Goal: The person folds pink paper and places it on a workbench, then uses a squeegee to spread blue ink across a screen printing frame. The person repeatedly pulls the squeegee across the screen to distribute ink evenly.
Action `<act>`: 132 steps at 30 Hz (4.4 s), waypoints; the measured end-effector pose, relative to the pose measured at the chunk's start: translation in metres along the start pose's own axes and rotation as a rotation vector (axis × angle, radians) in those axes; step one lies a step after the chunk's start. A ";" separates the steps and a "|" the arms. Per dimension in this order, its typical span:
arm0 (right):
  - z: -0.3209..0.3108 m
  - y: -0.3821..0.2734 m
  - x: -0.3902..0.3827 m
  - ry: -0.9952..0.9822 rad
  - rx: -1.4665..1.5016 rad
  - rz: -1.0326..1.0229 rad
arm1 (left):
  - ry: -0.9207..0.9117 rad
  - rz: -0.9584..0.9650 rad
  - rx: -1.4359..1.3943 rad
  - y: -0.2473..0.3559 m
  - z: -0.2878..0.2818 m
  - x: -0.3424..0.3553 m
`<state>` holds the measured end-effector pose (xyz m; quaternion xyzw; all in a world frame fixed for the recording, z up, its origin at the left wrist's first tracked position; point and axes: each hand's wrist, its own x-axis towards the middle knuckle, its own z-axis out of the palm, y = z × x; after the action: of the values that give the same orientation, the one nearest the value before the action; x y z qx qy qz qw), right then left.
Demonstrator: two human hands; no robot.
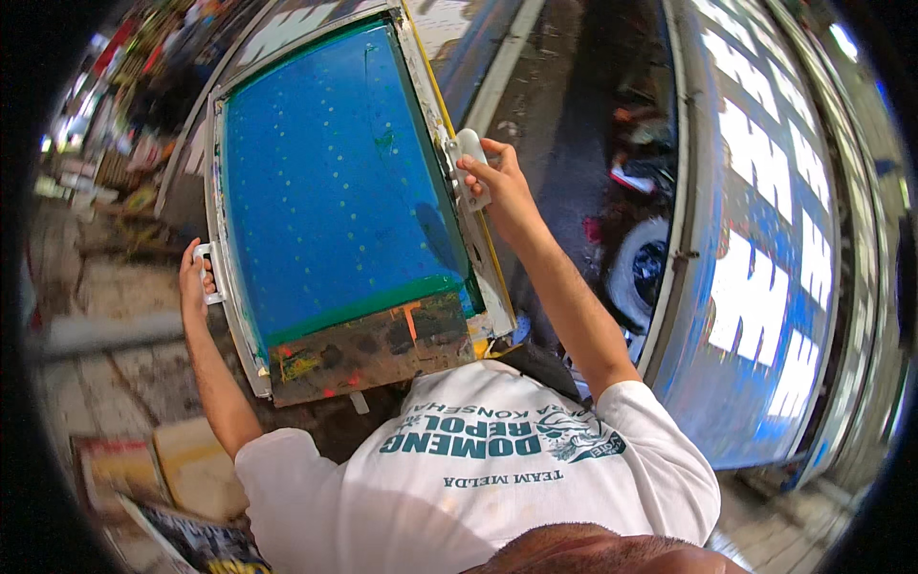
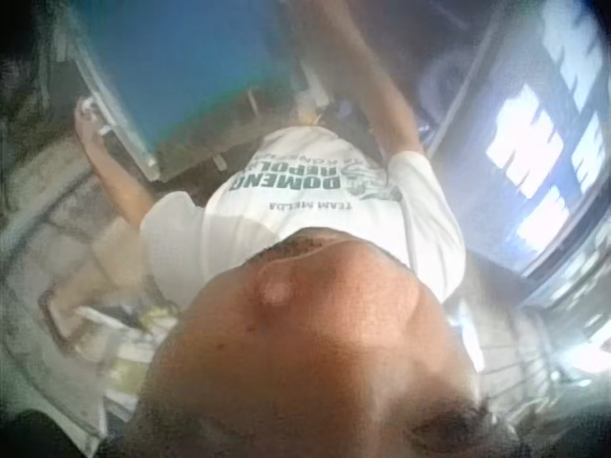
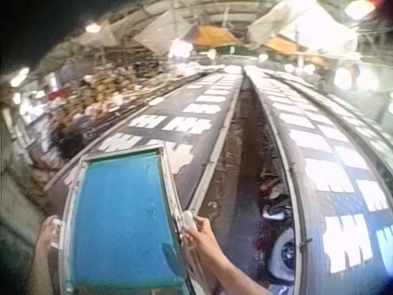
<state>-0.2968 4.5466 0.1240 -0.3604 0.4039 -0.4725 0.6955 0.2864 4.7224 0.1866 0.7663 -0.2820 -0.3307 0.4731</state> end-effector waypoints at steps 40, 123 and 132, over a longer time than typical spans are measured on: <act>0.152 0.020 0.509 -0.609 -0.268 0.189 | 0.789 -0.220 -0.372 -0.095 0.174 0.012; 0.070 0.011 0.251 -1.408 -1.574 -1.092 | 0.842 -0.161 0.563 -0.138 0.245 0.018; 0.072 0.043 0.256 -1.402 -1.666 -1.089 | 0.792 -0.233 0.489 -0.135 0.245 0.020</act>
<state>-0.1577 4.3252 0.0591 -0.9961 -0.0838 -0.0013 0.0293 0.1255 4.6289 -0.0225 0.9488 -0.0619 0.0119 0.3096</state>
